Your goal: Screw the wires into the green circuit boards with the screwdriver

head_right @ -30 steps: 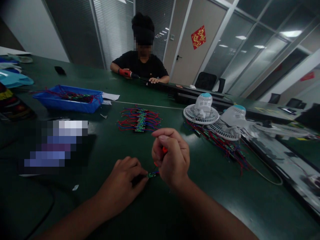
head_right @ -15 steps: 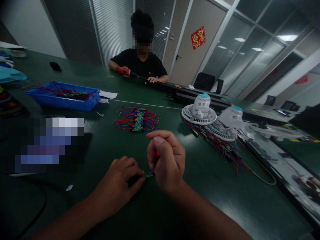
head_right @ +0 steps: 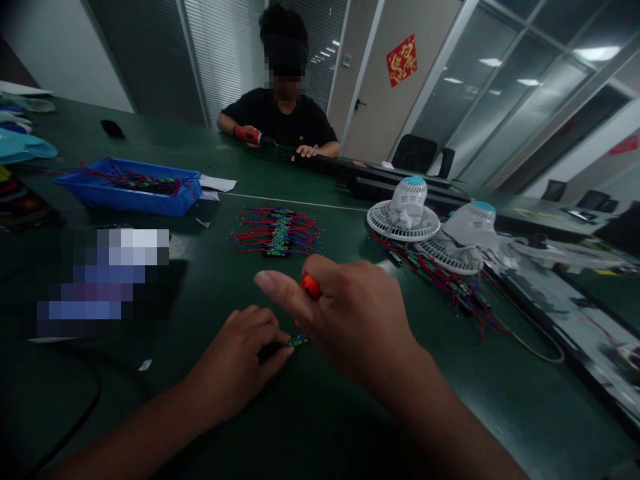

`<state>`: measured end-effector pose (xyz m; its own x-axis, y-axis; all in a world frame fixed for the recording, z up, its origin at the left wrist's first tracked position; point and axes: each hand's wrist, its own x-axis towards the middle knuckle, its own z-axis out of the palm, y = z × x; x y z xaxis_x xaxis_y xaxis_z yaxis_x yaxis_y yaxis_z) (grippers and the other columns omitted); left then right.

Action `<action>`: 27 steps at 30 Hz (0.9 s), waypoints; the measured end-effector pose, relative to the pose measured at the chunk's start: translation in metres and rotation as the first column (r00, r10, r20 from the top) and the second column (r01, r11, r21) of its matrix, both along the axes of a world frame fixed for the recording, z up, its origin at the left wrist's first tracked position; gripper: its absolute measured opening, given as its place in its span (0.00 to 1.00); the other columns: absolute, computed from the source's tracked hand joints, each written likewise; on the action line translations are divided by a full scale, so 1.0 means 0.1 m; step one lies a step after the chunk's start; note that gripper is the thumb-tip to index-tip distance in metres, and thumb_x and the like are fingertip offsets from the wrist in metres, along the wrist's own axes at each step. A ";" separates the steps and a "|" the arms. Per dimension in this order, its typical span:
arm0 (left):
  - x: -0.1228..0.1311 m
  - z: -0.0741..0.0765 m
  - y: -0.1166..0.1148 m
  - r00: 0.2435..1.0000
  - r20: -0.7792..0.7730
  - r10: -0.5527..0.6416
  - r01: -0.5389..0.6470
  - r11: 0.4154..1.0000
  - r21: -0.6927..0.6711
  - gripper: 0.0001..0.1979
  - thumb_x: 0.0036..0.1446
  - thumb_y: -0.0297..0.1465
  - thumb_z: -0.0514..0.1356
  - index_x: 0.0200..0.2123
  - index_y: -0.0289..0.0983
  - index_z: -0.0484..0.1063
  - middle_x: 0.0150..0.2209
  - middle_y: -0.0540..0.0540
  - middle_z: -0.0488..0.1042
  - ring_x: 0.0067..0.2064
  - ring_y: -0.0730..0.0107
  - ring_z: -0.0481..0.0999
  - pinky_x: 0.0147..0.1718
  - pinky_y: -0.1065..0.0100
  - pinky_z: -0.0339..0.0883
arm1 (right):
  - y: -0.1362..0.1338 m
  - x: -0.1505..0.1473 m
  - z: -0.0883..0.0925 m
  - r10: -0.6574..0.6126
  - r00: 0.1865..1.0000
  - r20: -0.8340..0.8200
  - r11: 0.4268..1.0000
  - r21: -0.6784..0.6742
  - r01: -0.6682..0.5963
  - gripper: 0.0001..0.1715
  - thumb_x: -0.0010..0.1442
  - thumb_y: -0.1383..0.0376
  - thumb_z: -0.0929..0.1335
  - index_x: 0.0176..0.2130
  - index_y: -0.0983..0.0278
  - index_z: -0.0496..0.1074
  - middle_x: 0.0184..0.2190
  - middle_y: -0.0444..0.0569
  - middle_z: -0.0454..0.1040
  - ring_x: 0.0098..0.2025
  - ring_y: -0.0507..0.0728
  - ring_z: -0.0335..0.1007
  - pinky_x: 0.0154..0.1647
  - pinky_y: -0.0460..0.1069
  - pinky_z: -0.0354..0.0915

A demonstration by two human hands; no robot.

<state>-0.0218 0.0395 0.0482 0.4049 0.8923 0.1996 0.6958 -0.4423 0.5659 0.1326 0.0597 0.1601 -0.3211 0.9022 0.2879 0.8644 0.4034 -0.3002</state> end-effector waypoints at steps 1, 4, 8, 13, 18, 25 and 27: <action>0.00 0.00 0.00 1.000 -0.005 -0.007 0.007 1.000 -0.009 0.02 0.55 0.26 0.62 0.30 0.38 0.74 0.31 0.49 0.70 0.36 0.63 0.68 0.35 0.61 0.56 | 0.01 0.01 0.00 0.002 1.000 0.012 1.000 -0.007 -0.002 0.30 0.60 0.44 0.60 0.21 0.62 0.63 0.14 0.40 0.56 0.17 0.48 0.50 0.19 0.47 0.44; -0.01 0.01 0.01 0.999 -0.031 -0.034 0.033 0.999 -0.029 0.03 0.56 0.26 0.61 0.31 0.38 0.75 0.32 0.49 0.70 0.37 0.63 0.68 0.35 0.61 0.57 | 0.01 0.02 0.00 0.044 0.999 0.030 0.999 -0.003 -0.044 0.22 0.62 0.53 0.62 0.22 0.62 0.64 0.14 0.40 0.58 0.17 0.48 0.51 0.20 0.47 0.44; 0.00 0.03 0.02 0.997 -0.053 -0.057 0.056 0.998 -0.027 0.03 0.57 0.26 0.60 0.33 0.39 0.75 0.33 0.49 0.71 0.37 0.63 0.68 0.36 0.61 0.58 | -0.01 0.00 0.01 0.034 0.997 0.068 0.999 -0.006 -0.034 0.17 0.62 0.59 0.63 0.24 0.63 0.65 0.16 0.41 0.62 0.17 0.48 0.54 0.21 0.47 0.46; 0.00 0.06 0.02 0.995 -0.077 -0.067 0.065 0.997 -0.034 0.04 0.58 0.26 0.60 0.32 0.39 0.74 0.32 0.49 0.71 0.37 0.63 0.68 0.36 0.61 0.58 | -0.01 0.04 0.06 0.049 0.991 0.127 0.998 -0.053 -0.043 0.15 0.63 0.59 0.61 0.28 0.63 0.66 0.18 0.42 0.65 0.19 0.49 0.57 0.22 0.48 0.47; 0.00 0.07 0.02 0.994 -0.079 -0.074 0.070 0.996 -0.052 0.04 0.58 0.26 0.60 0.32 0.38 0.75 0.33 0.49 0.71 0.38 0.63 0.68 0.37 0.60 0.59 | -0.03 0.08 0.09 0.090 0.985 0.147 0.990 -0.118 -0.073 0.12 0.64 0.59 0.61 0.34 0.63 0.67 0.24 0.43 0.69 0.24 0.51 0.62 0.25 0.48 0.50; 0.00 0.04 0.00 0.997 -0.050 -0.050 0.048 0.998 -0.029 0.04 0.57 0.26 0.61 0.32 0.38 0.75 0.33 0.49 0.71 0.37 0.63 0.69 0.36 0.60 0.59 | -0.03 0.07 0.10 0.113 0.984 0.139 0.989 -0.112 -0.097 0.17 0.66 0.55 0.57 0.32 0.61 0.65 0.22 0.41 0.66 0.23 0.50 0.58 0.24 0.48 0.48; 0.00 0.03 0.00 0.999 -0.030 -0.035 0.035 0.999 -0.015 0.03 0.56 0.25 0.61 0.32 0.38 0.74 0.33 0.48 0.71 0.38 0.62 0.69 0.37 0.60 0.59 | -0.01 0.06 0.07 0.080 0.985 0.155 0.994 -0.084 -0.068 0.25 0.65 0.48 0.54 0.29 0.60 0.64 0.19 0.40 0.63 0.21 0.51 0.56 0.23 0.48 0.46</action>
<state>-0.0214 0.0396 0.0511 0.4418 0.8801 0.1737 0.6967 -0.4586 0.5517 0.1384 0.0584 0.1673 -0.4238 0.8919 0.1578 0.8719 0.4489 -0.1958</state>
